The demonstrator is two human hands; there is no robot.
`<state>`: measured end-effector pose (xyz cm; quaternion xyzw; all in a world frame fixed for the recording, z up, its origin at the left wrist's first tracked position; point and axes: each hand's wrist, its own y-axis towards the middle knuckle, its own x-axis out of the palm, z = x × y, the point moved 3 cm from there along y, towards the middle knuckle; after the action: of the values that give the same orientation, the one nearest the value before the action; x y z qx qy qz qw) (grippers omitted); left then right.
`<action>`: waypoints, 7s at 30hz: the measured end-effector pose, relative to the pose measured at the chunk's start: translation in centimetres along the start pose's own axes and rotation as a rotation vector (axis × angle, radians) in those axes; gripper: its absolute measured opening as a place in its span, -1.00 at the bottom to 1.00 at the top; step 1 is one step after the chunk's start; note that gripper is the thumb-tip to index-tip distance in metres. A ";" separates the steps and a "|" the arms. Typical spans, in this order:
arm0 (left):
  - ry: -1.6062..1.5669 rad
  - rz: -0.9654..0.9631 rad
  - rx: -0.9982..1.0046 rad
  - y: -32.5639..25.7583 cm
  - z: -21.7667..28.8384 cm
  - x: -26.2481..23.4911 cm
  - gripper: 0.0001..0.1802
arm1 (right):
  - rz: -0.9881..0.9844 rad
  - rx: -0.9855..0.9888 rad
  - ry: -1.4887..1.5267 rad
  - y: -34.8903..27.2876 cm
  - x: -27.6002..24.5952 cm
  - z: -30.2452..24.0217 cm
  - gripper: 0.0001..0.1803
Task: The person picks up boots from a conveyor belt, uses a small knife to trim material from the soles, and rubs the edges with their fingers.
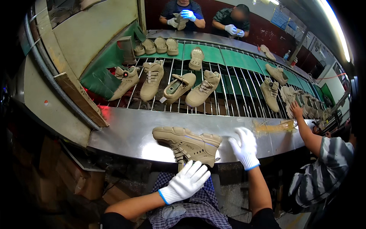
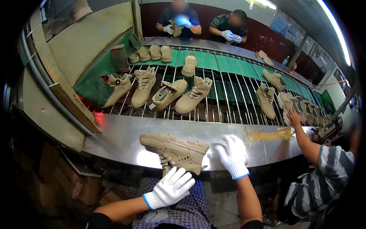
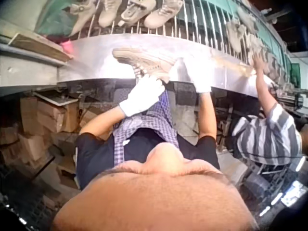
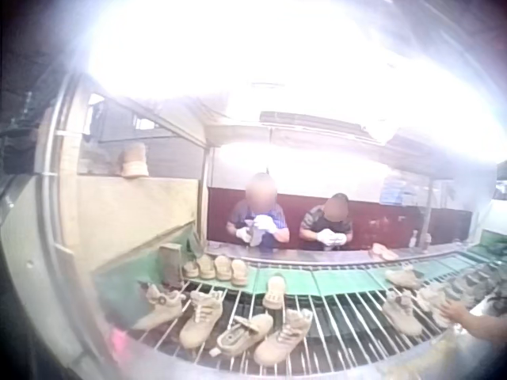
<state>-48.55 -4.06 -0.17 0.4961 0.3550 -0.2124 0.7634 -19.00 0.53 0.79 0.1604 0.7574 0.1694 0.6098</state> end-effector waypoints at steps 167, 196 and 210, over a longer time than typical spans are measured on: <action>0.187 -0.327 -0.164 1.7 -10.7 -10.8 -0.64 | -0.070 0.166 1.495 16.5 4.7 15.8 -0.56; -1.450 -0.030 -1.007 0.6 -22.1 -6.5 -0.58 | -0.513 1.008 1.450 -24.3 7.2 -8.4 -0.26; -1.043 -0.205 -0.788 -1.4 -7.8 0.4 -0.44 | -0.463 1.386 2.206 -17.9 4.3 -15.1 -0.17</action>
<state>-51.85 2.46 -3.35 -0.0246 0.0355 -0.3507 0.9355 -35.31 -14.42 -8.06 0.0836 0.7917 -0.3168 -0.5155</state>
